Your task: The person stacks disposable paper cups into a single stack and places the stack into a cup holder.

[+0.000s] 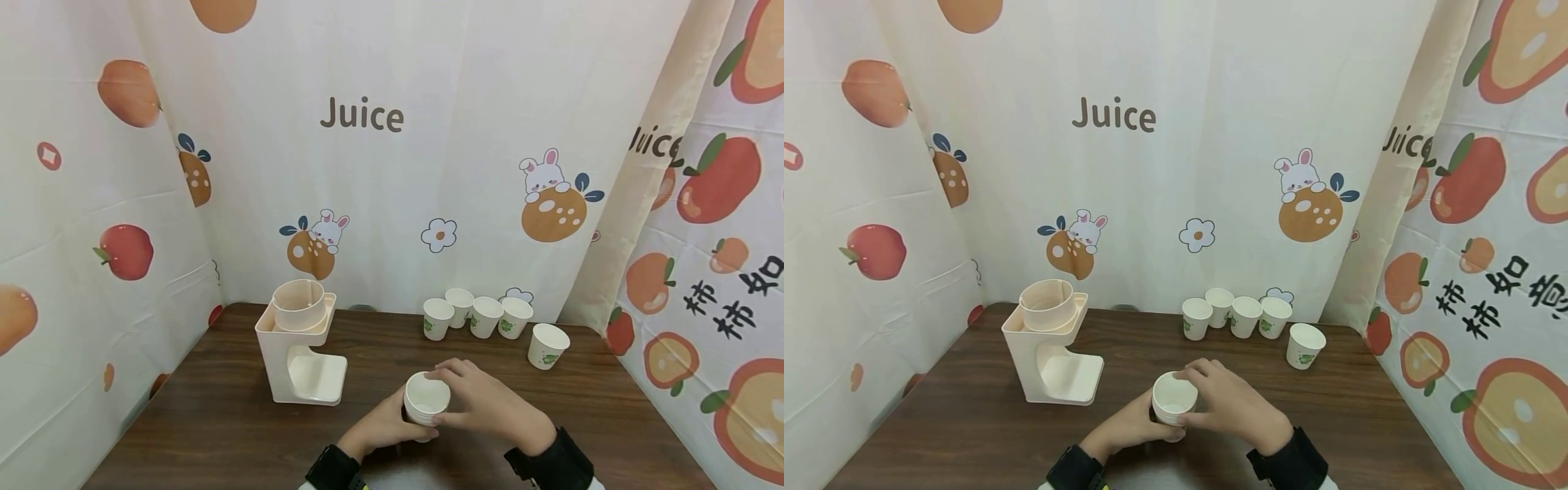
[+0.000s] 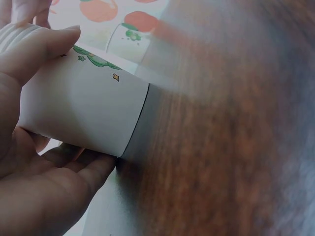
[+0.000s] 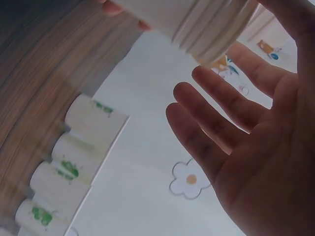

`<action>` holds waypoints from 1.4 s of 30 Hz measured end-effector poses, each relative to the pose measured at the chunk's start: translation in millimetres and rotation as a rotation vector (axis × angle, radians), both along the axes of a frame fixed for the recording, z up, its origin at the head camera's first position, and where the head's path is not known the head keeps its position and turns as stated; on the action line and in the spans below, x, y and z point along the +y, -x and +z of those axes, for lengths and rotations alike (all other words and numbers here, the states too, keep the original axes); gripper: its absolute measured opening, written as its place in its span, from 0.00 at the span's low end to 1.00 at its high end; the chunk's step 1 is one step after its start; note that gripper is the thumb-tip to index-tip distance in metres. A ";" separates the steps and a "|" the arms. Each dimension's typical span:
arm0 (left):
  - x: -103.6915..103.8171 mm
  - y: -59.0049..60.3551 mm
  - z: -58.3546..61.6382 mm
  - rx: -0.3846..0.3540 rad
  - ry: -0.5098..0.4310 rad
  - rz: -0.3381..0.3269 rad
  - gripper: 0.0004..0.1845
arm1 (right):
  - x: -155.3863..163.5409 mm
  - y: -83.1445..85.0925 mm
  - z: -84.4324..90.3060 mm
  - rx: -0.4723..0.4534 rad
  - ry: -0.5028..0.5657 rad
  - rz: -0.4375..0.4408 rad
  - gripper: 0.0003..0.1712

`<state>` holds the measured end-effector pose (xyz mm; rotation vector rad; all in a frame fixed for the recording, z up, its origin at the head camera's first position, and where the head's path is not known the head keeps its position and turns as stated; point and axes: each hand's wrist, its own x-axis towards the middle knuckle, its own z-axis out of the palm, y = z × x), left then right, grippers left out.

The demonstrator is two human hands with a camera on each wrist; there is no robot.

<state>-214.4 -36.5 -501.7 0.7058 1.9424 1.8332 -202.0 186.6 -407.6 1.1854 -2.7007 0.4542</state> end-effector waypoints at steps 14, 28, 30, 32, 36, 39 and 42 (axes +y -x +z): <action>1.6 2.4 -2.1 0.046 0.044 0.031 0.45 | 41.0 14.1 -9.3 0.044 -0.002 -0.127 0.31; 2.0 0.5 0.4 0.044 0.049 0.037 0.45 | 96.4 41.2 -17.0 0.189 0.007 -0.388 0.26; 2.1 0.6 0.5 0.044 0.051 0.040 0.45 | 104.2 44.7 -17.0 0.195 0.002 -0.445 0.25; 2.2 0.7 0.3 0.040 0.046 0.038 0.45 | 111.3 48.4 -17.8 0.198 -0.004 -0.503 0.24; 2.2 0.7 0.4 0.034 0.048 0.038 0.45 | 122.6 56.3 -21.3 0.211 0.005 -0.582 0.23; 2.0 0.7 -0.1 0.039 0.065 0.047 0.45 | 129.1 62.5 -24.9 0.217 0.017 -0.606 0.23; 1.7 0.8 -0.5 0.047 0.082 0.060 0.45 | 133.9 68.8 -27.2 0.218 0.023 -0.616 0.23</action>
